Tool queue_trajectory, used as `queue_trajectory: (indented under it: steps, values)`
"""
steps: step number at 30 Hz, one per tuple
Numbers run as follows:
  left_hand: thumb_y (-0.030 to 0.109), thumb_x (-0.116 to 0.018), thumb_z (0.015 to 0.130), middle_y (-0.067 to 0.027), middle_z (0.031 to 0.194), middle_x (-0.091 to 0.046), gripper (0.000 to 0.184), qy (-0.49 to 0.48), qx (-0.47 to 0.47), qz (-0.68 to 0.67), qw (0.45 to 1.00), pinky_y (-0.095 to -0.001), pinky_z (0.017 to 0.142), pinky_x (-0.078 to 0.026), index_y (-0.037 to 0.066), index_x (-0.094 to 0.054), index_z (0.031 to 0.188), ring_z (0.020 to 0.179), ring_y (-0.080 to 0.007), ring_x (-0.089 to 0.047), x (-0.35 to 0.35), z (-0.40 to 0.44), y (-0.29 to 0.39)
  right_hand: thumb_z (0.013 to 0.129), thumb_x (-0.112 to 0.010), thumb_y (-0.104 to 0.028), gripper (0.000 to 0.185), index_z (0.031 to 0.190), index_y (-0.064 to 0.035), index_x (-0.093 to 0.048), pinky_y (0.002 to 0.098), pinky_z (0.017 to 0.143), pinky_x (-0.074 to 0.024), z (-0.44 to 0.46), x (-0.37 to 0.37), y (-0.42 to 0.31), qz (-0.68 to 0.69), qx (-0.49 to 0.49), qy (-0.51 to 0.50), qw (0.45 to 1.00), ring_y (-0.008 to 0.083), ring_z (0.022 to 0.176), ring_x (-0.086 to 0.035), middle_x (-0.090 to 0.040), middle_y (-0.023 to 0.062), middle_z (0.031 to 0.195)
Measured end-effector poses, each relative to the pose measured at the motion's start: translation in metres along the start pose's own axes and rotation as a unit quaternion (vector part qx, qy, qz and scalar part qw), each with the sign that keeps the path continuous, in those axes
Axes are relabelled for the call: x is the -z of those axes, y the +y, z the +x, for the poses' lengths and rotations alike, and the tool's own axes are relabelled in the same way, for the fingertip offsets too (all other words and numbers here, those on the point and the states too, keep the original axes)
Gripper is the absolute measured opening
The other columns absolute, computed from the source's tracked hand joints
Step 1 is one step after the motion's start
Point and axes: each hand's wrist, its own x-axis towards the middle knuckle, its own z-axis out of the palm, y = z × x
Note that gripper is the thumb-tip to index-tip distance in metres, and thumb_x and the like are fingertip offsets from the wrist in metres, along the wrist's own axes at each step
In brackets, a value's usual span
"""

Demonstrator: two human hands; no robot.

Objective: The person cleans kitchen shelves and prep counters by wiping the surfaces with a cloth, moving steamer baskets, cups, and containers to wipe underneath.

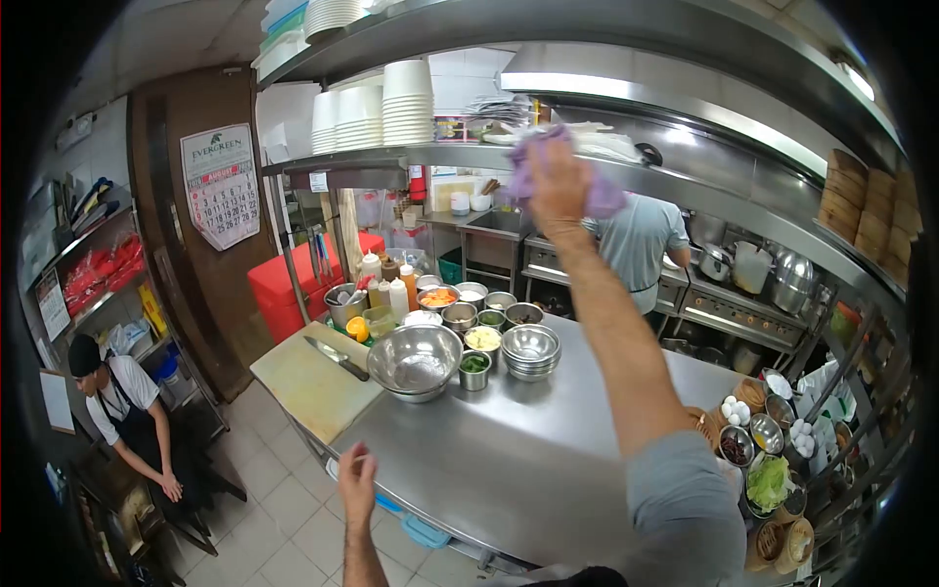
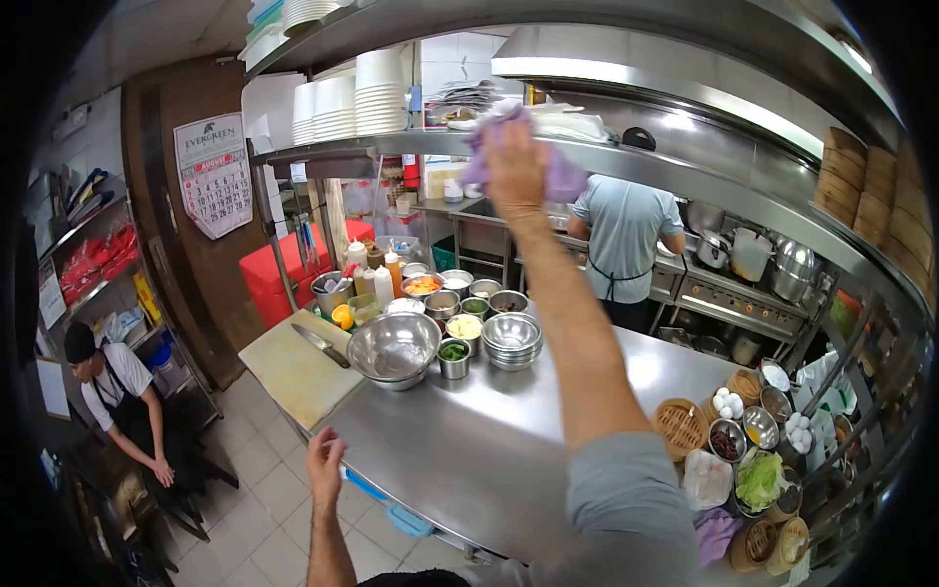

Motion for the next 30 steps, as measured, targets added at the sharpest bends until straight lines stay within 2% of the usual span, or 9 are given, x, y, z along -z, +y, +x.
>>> queue_trajectory:
  steps: [6, 10, 11, 14, 20, 22, 27, 28, 30]
  values:
    - [0.007, -0.064, 0.082, -0.0101, 0.096, -0.056, 0.035, -0.122, -0.091, 0.042, 0.987, -0.0297, 0.075, -0.049, -0.001, -0.053, 0.115, 0.082, -0.0179, -0.060, -0.033, 0.054, 0.058, 0.073, -0.055, -0.018, 0.040, 0.112, -0.0125, -0.059, 0.0452, 0.089, -0.0329, 0.003, -0.011, -0.047, 0.006, 0.084, -0.079, 0.993, 0.0254, 0.111, -0.044, -0.051, 0.0078, 0.116]
    - [0.015, -0.075, 0.071, -0.0184, 0.116, -0.046, 0.066, -0.076, -0.370, 0.145, 0.914, -0.0386, 0.092, -0.041, 0.002, -0.044, 0.128, 0.109, -0.0315, -0.048, -0.065, 0.133, 0.152, 0.073, -0.056, -0.017, 0.036, 0.108, -0.0127, -0.061, 0.0423, 0.084, -0.0361, -0.007, 0.052, 0.038, -0.073, 0.091, -0.001, 0.993, 0.0253, 0.104, -0.049, -0.054, 0.0069, 0.111]
    - [0.021, -0.079, 0.066, -0.0231, 0.131, -0.032, 0.085, -0.065, -0.452, 0.168, 0.874, -0.0433, 0.099, -0.033, 0.005, -0.034, 0.136, 0.123, -0.0377, -0.033, -0.088, 0.156, 0.185, 0.073, -0.056, -0.016, 0.036, 0.108, -0.0130, -0.062, 0.0412, 0.084, -0.0368, -0.006, 0.071, 0.050, -0.098, 0.090, 0.001, 0.991, 0.0250, 0.102, -0.050, -0.055, 0.0066, 0.111]
    - [0.026, -0.083, 0.058, -0.0217, 0.141, -0.018, 0.099, -0.042, -0.588, 0.154, 0.793, -0.0491, 0.102, -0.030, 0.014, -0.028, 0.140, 0.128, -0.0415, -0.026, -0.186, 0.212, 0.271, 0.073, -0.055, -0.014, 0.037, 0.109, -0.0140, -0.062, 0.0388, 0.083, -0.0381, -0.003, 0.095, 0.064, -0.111, 0.109, -0.041, 0.987, 0.0243, 0.102, -0.051, -0.055, 0.0062, 0.111]
    - [0.002, -0.061, 0.075, -0.0096, 0.131, -0.046, 0.062, -0.045, -0.597, 0.334, 0.728, -0.0478, 0.098, -0.036, 0.019, -0.043, 0.132, 0.123, -0.0338, -0.039, -0.286, 0.261, 0.324, 0.068, -0.056, -0.005, 0.043, 0.110, -0.0115, -0.061, 0.0431, 0.085, -0.0414, 0.019, 0.131, 0.120, -0.086, 0.114, -0.084, 0.986, 0.0286, 0.100, -0.053, -0.058, 0.0108, 0.107]
    - [-0.006, -0.051, 0.075, -0.0101, 0.114, -0.060, 0.052, -0.103, -0.595, 0.103, 0.790, -0.0423, 0.093, -0.042, 0.015, -0.054, 0.123, 0.111, -0.0306, -0.052, -0.279, 0.273, 0.322, 0.065, -0.052, 0.003, 0.049, 0.110, -0.0104, -0.061, 0.0425, 0.087, -0.0426, 0.038, 0.175, 0.157, -0.047, 0.005, -0.086, 0.995, 0.0317, 0.101, -0.053, -0.058, 0.0137, 0.106]
    - [-0.002, -0.051, 0.077, -0.0150, 0.109, -0.061, 0.045, -0.016, -0.537, 0.133, 0.833, -0.0415, 0.086, -0.046, 0.013, -0.057, 0.120, 0.101, -0.0345, -0.057, -0.293, 0.277, 0.388, 0.075, -0.048, 0.001, 0.035, 0.108, -0.0025, -0.057, 0.0390, 0.081, -0.0438, 0.040, 0.251, 0.335, -0.142, -0.124, -0.177, 0.966, 0.0333, 0.089, -0.056, -0.059, 0.0192, 0.095]
    - [0.008, -0.051, 0.081, -0.0157, 0.110, -0.061, 0.039, 0.027, -0.558, 0.126, 0.820, -0.0418, 0.086, -0.046, 0.013, -0.058, 0.119, 0.103, -0.0350, -0.056, -0.306, 0.275, 0.404, 0.075, -0.048, 0.001, 0.035, 0.108, -0.0025, -0.057, 0.0390, 0.081, -0.0438, 0.036, 0.257, 0.350, -0.142, -0.128, -0.177, 0.965, 0.0333, 0.089, -0.056, -0.059, 0.0192, 0.095]
    - [0.017, -0.051, 0.085, -0.0164, 0.112, -0.060, 0.034, 0.072, -0.586, 0.116, 0.799, -0.0421, 0.086, -0.046, 0.013, -0.058, 0.118, 0.105, -0.0355, -0.055, -0.337, 0.264, 0.433, 0.081, -0.053, -0.006, 0.022, 0.101, 0.0002, -0.059, 0.0357, 0.076, -0.0450, 0.034, 0.267, 0.376, -0.028, -0.173, -0.265, 0.948, 0.0259, 0.080, -0.059, -0.062, 0.0166, 0.085]
